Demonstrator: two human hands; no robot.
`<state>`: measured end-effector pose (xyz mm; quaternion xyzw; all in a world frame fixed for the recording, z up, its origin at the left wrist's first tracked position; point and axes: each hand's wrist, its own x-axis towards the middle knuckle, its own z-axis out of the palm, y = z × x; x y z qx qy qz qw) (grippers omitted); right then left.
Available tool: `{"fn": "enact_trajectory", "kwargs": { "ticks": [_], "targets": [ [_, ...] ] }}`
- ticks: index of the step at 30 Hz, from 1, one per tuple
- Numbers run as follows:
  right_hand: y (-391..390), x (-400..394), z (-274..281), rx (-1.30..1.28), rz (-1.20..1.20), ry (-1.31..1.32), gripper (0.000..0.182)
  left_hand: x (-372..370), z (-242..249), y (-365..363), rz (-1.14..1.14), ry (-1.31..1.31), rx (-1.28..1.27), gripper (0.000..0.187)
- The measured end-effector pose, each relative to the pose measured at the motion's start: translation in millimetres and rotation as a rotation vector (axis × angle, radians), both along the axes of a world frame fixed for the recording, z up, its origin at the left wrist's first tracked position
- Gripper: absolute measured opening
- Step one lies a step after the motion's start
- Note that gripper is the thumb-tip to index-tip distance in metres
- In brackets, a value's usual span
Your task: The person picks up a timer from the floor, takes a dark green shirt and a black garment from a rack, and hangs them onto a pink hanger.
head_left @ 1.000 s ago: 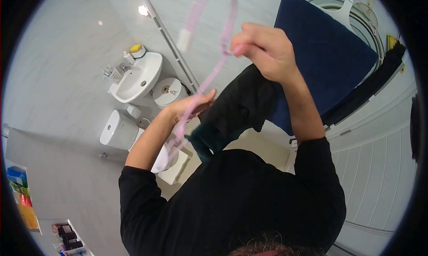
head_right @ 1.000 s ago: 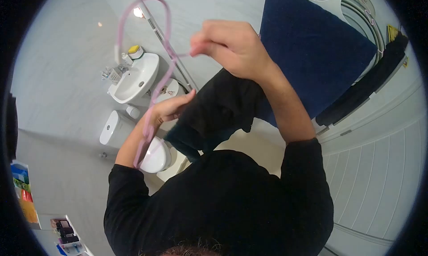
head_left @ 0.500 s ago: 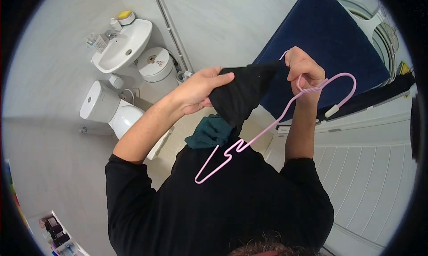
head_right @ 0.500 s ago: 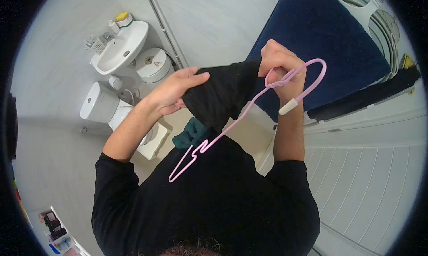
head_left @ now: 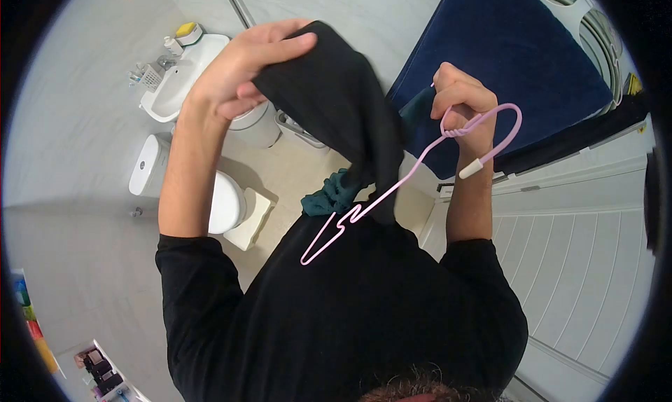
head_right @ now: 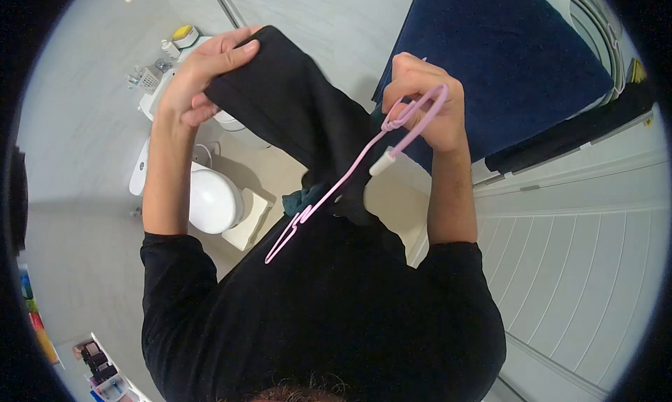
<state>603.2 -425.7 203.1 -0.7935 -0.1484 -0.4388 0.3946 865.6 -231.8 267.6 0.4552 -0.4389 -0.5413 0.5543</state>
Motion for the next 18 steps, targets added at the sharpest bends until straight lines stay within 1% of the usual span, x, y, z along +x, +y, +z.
{"fn": "enact_trajectory", "kwargs": {
  "ticks": [2, 3, 4, 5, 6, 7, 9, 10, 11, 13, 14, 15, 17, 18],
  "targets": [
    [5, 2, 3, 0.030, 0.016, -0.017, 0.037, 29, -31, -4, -0.033, 0.032, 0.020, 0.034],
    [7, 2, 5, 0.056, 0.034, -0.029, 0.036, 39, -49, -6, 0.002, 0.032, 0.115, 0.035],
    [5, 2, 5, 0.039, 0.060, -0.020, 0.030, 51, -70, -8, 0.037, 0.031, 0.212, 0.037],
    [6, 2, 4, 0.048, 0.052, -0.028, 0.030, 69, -103, -13, -0.046, -0.020, 0.261, 0.048],
    [8, 3, 4, 0.047, 0.047, 0.002, 0.028, 71, -126, -15, -0.050, -0.221, 0.360, 0.051],
    [7, 6, 5, 0.040, 0.044, 0.031, 0.026, 71, -136, -18, -0.050, -0.423, 0.451, 0.053],
    [8, 12, 6, 0.005, 0.049, 0.035, 0.024, 51, -131, -18, -0.135, -0.818, 0.534, 0.056],
    [13, 17, 7, 0.072, 0.060, 0.040, 0.024, 38, -129, -16, -0.090, -0.818, 0.512, 0.055],
    [17, 21, 8, 0.140, 0.070, 0.046, 0.023, 34, -126, -20, -0.092, -0.817, 0.513, 0.055],
    [14, 27, 7, 0.105, 0.076, 0.050, 0.020, 27, -118, -29, -0.135, -1.031, 0.104, 0.054],
    [16, 30, 7, 0.101, 0.069, 0.056, 0.019, 16, -109, -32, -0.142, -0.878, -0.066, 0.052],
    [18, 34, 7, 0.098, 0.061, 0.061, 0.018, 6, -99, -35, -0.140, -0.877, -0.063, 0.052],
    [25, 42, 11, 0.089, 0.069, 0.055, 0.015, -15, -76, -38, -0.275, -0.608, -0.057, 0.040],
    [27, 45, 12, 0.095, 0.084, 0.056, 0.014, -24, -68, -40, -0.270, -0.665, -0.055, 0.048]
  ]
}}
